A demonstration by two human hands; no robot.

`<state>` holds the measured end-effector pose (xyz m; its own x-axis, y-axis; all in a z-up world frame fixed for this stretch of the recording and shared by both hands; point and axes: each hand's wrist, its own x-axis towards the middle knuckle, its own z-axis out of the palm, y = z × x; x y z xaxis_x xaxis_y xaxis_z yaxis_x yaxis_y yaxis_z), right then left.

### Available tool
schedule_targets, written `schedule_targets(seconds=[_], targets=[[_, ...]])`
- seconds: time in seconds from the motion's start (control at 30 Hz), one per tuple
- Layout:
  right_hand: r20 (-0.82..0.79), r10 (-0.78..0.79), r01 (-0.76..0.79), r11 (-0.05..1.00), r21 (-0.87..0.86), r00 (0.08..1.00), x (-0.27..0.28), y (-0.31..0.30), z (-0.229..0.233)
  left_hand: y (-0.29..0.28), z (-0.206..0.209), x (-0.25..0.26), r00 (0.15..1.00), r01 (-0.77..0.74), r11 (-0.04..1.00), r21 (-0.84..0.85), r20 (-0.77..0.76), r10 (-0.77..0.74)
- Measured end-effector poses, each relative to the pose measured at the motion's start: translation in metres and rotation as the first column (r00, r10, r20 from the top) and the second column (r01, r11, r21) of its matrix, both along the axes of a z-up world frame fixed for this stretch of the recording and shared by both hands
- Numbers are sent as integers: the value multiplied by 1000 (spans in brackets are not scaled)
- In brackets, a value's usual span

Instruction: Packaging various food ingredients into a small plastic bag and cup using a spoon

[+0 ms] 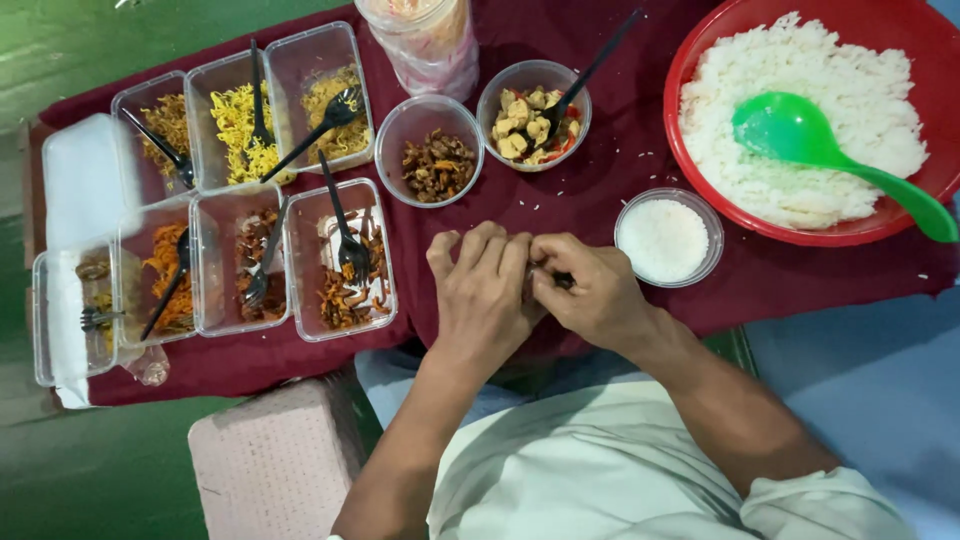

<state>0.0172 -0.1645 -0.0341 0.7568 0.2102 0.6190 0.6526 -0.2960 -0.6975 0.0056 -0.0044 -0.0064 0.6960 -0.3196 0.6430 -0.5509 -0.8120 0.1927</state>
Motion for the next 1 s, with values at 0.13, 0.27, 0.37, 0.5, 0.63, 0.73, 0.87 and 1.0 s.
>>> schedule_targets(seconds=[0.13,0.27,0.37,0.5,0.63,0.73,0.87,1.0], targets=[[1,23,-23,999,-34,1000,1,3,9,0,-17,2,998,-44,997,-57,41,46],[63,-6,10,998,-62,998,-3,10,27,5,-27,3,998,-55,988,-147,6,56],[47,-14,16,999,-35,999,-4,9,30,9,-25,3,994,-29,969,-244,-107,3],[88,-36,39,999,-27,995,-2,7,31,13,-20,1,971,21,875,-483,-198,-133],[202,8,-1,999,-34,979,-1,8,33,15,-24,-2,947,0,812,-584,-260,-187],[250,40,-39,999,-9,967,-1,11,35,18,-21,-3,935,-2,785,-619,-280,-218],[294,77,-62,996,-61,953,2,10,34,19,-26,-6,917,-80,751,-656,-344,-203],[281,100,-83,994,-71,954,0,11,39,21,-24,-6,916,-72,746,-662,-341,-214]])
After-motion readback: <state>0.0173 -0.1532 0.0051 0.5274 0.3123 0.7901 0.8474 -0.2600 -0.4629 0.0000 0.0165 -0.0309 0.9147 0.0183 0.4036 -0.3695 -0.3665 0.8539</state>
